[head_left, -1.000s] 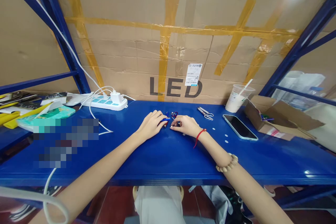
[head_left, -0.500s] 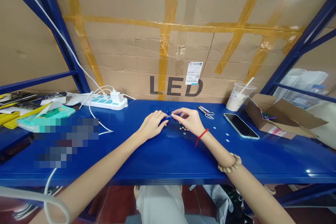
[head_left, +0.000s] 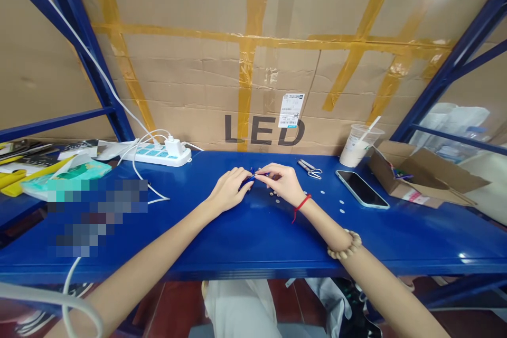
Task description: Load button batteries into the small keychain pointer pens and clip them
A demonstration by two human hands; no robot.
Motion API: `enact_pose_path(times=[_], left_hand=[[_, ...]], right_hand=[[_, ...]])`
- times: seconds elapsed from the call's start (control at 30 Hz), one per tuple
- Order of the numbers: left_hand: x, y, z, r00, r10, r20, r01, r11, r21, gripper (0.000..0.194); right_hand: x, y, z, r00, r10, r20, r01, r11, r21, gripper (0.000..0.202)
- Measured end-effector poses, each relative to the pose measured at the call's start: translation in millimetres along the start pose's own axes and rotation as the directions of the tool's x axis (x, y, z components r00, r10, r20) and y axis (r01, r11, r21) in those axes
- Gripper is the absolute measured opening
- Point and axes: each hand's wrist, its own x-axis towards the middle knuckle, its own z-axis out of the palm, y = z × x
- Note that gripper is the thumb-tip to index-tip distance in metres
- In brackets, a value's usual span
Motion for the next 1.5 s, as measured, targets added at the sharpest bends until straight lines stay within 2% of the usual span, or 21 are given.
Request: enact_pose_path(times=[0.6,0.83,1.03,1.27,1.5], left_hand=[[-1,3,2.4,0.996,-0.080,-0.031,0.080,0.997,0.009,0.024],[-1,5,4.2,0.994,-0.091,-0.061,0.093,0.996,0.017,0.024],[-1,7,4.2,0.996,-0.085,-0.018,0.085,0.996,0.019,0.023],[0,9,4.7,0.997,-0.073,-0.027,0.074,0.997,0.013,0.023],[2,0,1.6,0.997,-0.004,-0.078,0.008,0.999,0.051,0.029]], right_hand=[[-1,-5,1,0.999,0.035,-0.018,-0.034,0.995,0.091,0.025],[-2,-5,-1,0.998,-0.053,0.021,0.054,0.997,-0.046,0.025],[-3,-2,-3,0.993,-0.109,0.043,0.114,0.985,-0.131,0.019],[-4,-2,-3,0.995,-0.090,0.034,0.094,0.987,-0.128,0.021],[-3,-1,-9,0.999,-0.038,-0.033,0.029,0.972,-0.232,0.029]])
